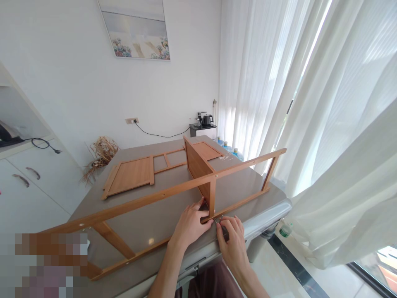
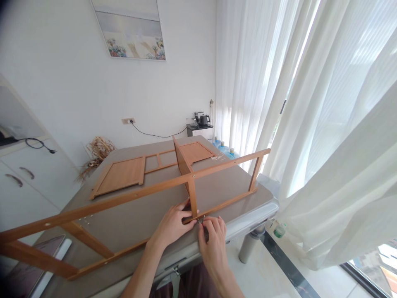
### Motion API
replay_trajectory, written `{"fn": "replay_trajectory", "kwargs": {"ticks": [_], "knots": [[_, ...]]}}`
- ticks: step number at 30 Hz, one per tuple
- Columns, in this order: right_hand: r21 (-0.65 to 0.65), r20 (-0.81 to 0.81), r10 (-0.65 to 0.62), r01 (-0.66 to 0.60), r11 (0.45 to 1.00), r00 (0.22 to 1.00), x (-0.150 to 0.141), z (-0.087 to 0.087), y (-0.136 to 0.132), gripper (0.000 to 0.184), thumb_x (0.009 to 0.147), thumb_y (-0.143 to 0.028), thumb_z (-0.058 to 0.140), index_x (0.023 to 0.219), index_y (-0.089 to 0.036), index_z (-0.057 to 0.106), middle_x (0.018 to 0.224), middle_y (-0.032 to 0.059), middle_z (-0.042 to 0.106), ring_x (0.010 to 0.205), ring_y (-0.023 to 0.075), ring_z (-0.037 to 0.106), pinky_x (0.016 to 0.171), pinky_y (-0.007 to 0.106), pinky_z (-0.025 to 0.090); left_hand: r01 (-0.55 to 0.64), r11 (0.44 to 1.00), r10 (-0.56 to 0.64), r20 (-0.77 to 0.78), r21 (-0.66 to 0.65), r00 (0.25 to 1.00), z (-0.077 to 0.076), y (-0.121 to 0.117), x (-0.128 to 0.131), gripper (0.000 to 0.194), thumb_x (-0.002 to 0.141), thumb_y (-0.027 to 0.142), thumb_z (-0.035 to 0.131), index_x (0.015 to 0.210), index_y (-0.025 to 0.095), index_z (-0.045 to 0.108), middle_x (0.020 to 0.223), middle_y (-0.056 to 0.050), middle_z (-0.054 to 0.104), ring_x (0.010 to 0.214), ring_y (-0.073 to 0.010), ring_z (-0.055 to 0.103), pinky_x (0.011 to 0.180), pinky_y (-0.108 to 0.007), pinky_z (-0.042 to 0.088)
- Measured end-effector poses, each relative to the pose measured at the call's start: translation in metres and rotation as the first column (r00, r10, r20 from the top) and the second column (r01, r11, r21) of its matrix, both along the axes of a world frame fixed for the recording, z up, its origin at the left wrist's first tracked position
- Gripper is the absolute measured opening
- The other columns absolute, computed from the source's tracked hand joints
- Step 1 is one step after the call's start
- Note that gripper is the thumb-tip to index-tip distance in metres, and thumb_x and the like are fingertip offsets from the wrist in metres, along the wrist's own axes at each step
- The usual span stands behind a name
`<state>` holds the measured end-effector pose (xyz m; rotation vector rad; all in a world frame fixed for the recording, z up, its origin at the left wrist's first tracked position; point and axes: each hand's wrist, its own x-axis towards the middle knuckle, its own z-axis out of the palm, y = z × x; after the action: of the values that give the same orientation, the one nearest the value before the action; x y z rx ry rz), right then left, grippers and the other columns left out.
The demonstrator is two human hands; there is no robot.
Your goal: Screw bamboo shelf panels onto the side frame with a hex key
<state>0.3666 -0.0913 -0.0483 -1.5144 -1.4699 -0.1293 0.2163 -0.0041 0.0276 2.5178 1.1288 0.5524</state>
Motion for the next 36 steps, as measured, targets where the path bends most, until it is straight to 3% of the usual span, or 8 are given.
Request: {"fn": "replay_trajectory", "kwargs": {"ticks": [10, 25, 36], "knots": [[0.088, 0.022, -0.016, 0.014, 0.996, 1.000, 0.0001, -0.0026, 0.0021, 0.006, 0.096, -0.027, 0.056, 0.091, -0.023, 0.057, 0.092, 0.0026, 0.063, 0.090, 0.0209, 0.057, 0.105, 0.052, 0.036, 0.014, 1.000, -0.014, 0.014, 0.009, 1.000, -0.0042, 0.0012, -0.0030, 0.023, 0.084, 0.043, 0.066, 0.105, 0.038, 0.075, 0.148, 0.004, 0.050, 0.123, -0.0253, 0.056, 0.107, -0.039, 0.042], [0.071, 0.117, 0.000, -0.009, 0.997, 0.993, 0.0005, -0.0006, -0.0013, 0.004, 0.095, -0.024, 0.057, 0.095, -0.023, 0.060, 0.094, 0.0029, 0.064, 0.091, 0.0202, 0.057, 0.107, 0.055, 0.035, -0.007, 0.998, 0.007, 0.001, 0.060, 1.000, -0.0066, -0.0007, -0.0016, 0.018, 0.085, 0.042, 0.065, 0.097, 0.035, 0.077, 0.144, 0.002, 0.053, 0.116, -0.0247, 0.060, 0.102, -0.039, 0.046], [0.073, 0.154, -0.014, 0.003, 0.997, 0.988, 0.0013, -0.0005, -0.0003, 0.004, 0.096, -0.024, 0.056, 0.096, -0.023, 0.060, 0.095, 0.0032, 0.064, 0.092, 0.0205, 0.058, 0.105, 0.054, 0.037, -0.002, 1.000, 0.001, 0.032, 0.024, 0.999, -0.0071, -0.0006, -0.0017, 0.022, 0.085, 0.040, 0.065, 0.103, 0.037, 0.075, 0.145, 0.003, 0.053, 0.118, -0.0244, 0.059, 0.104, -0.038, 0.044]]}}
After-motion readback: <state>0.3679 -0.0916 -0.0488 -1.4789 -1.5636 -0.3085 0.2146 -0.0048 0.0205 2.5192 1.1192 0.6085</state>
